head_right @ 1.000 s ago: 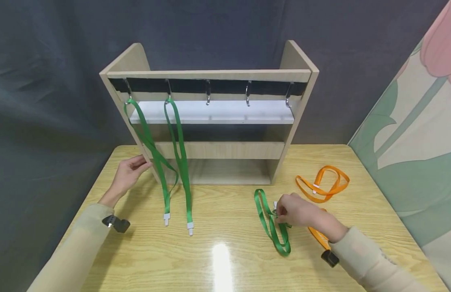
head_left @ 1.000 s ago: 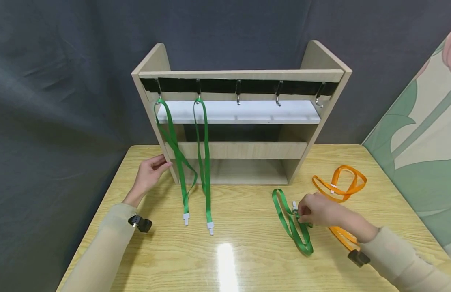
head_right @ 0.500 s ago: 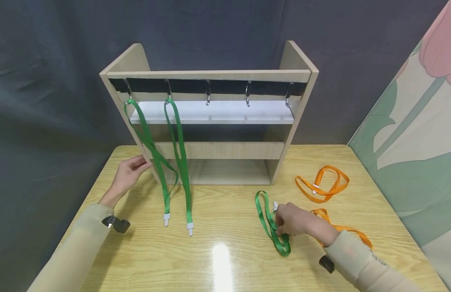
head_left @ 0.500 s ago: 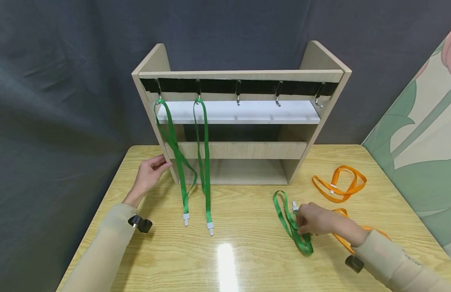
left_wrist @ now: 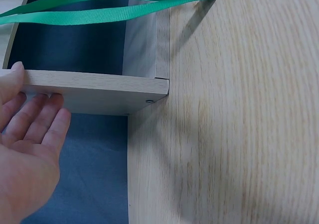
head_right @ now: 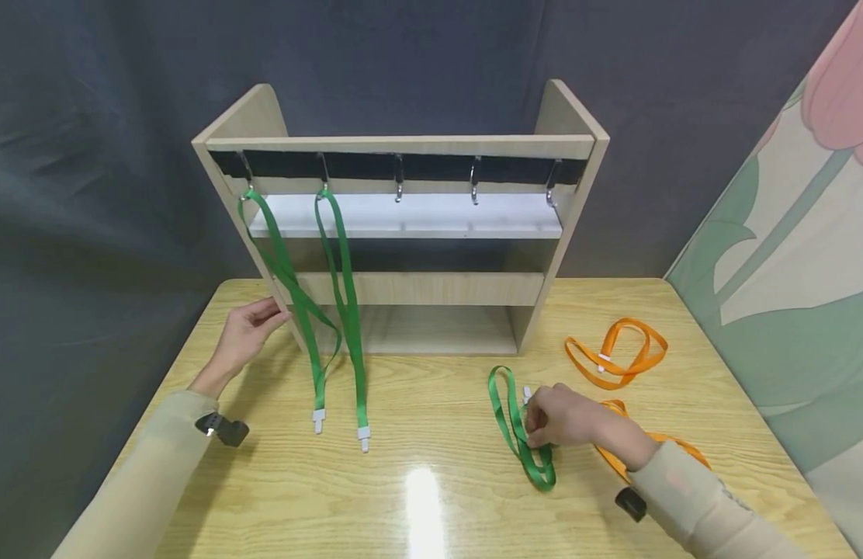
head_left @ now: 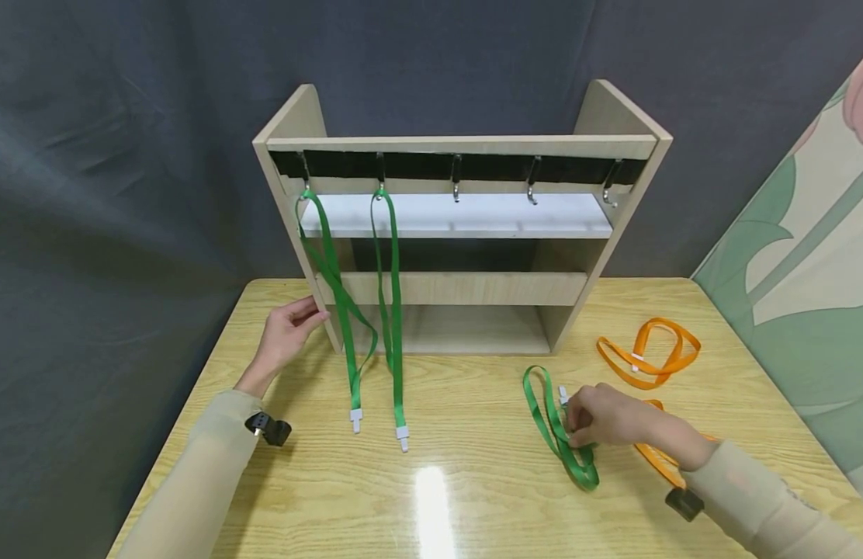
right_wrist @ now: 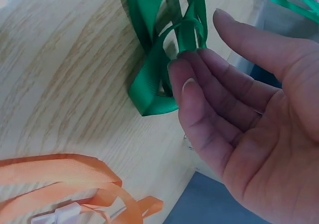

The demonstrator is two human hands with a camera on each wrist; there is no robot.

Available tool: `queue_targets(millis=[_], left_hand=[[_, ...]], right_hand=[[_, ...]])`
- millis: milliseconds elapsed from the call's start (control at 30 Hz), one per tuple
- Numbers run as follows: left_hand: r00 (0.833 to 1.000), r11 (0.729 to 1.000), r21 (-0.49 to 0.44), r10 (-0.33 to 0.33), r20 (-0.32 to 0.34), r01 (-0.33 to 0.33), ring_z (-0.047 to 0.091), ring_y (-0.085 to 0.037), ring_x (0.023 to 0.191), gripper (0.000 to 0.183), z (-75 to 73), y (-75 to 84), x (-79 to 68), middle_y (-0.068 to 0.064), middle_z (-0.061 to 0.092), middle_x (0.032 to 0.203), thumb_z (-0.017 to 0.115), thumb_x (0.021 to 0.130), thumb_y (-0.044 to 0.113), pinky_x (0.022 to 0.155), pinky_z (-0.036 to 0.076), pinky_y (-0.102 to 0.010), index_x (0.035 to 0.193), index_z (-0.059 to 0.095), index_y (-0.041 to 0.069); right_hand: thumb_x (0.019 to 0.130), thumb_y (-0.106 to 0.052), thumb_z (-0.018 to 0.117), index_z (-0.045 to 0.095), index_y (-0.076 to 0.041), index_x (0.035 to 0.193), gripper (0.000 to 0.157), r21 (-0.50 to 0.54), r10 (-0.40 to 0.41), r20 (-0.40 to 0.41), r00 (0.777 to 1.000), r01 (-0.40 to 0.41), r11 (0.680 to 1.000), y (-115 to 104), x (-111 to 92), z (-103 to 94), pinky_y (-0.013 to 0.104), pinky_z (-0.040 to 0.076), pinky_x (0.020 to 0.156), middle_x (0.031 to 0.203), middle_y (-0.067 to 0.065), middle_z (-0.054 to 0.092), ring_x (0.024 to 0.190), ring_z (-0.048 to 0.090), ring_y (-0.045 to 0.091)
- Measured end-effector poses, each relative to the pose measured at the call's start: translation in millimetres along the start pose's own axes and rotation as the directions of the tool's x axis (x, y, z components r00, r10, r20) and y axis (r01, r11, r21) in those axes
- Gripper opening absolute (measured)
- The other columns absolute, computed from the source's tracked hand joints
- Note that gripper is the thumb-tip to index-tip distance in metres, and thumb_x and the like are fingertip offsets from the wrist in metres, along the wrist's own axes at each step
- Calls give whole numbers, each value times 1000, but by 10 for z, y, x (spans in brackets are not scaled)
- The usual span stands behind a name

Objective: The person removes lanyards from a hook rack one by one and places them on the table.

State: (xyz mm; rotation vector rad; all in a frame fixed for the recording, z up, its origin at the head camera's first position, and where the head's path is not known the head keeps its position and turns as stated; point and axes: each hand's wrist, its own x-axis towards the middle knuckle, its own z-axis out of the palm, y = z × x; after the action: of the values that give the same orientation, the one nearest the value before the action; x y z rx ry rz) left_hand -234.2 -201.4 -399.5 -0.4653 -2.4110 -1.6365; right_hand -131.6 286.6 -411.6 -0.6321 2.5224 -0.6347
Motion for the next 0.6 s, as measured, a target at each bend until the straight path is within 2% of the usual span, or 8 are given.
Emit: queue_targets(millis=[167, 367, 600], left_hand=[[1000, 1000, -1, -6, -2, 6, 61, -37, 100, 33, -6, 1, -2, -26, 61, 114, 62, 92, -1, 76, 49, -15, 124, 58, -10], [1000, 1000, -7, -3, 1, 3, 60, -40, 101, 34, -10, -2, -6, -27, 61, 115, 62, 92, -1, 75, 49, -15, 124, 57, -11], [1000, 1000, -13, -13, 6, 13, 59, -40, 102, 34, -9, 15, -11, -27, 60, 116, 61, 92, -1, 77, 49, -16, 124, 57, -10]], right_hand=[[79, -16, 79, 62, -15, 78, 17, 30, -5, 1, 1000, 5, 1000, -42, -12, -37, 25, 46, 55, 69, -10, 58, 62, 53, 7], [78, -17, 80, 64, -16, 79, 16, 21, -31, -12, 999, 31, 999, -107, -13, -135, 25, 47, 55, 70, -11, 59, 61, 52, 7], [79, -20, 80, 68, -11, 95, 22, 53, -87, -15, 996, 87, 995, -270, 12, -289, 29, 52, 69, 87, -6, 64, 79, 60, 11]])
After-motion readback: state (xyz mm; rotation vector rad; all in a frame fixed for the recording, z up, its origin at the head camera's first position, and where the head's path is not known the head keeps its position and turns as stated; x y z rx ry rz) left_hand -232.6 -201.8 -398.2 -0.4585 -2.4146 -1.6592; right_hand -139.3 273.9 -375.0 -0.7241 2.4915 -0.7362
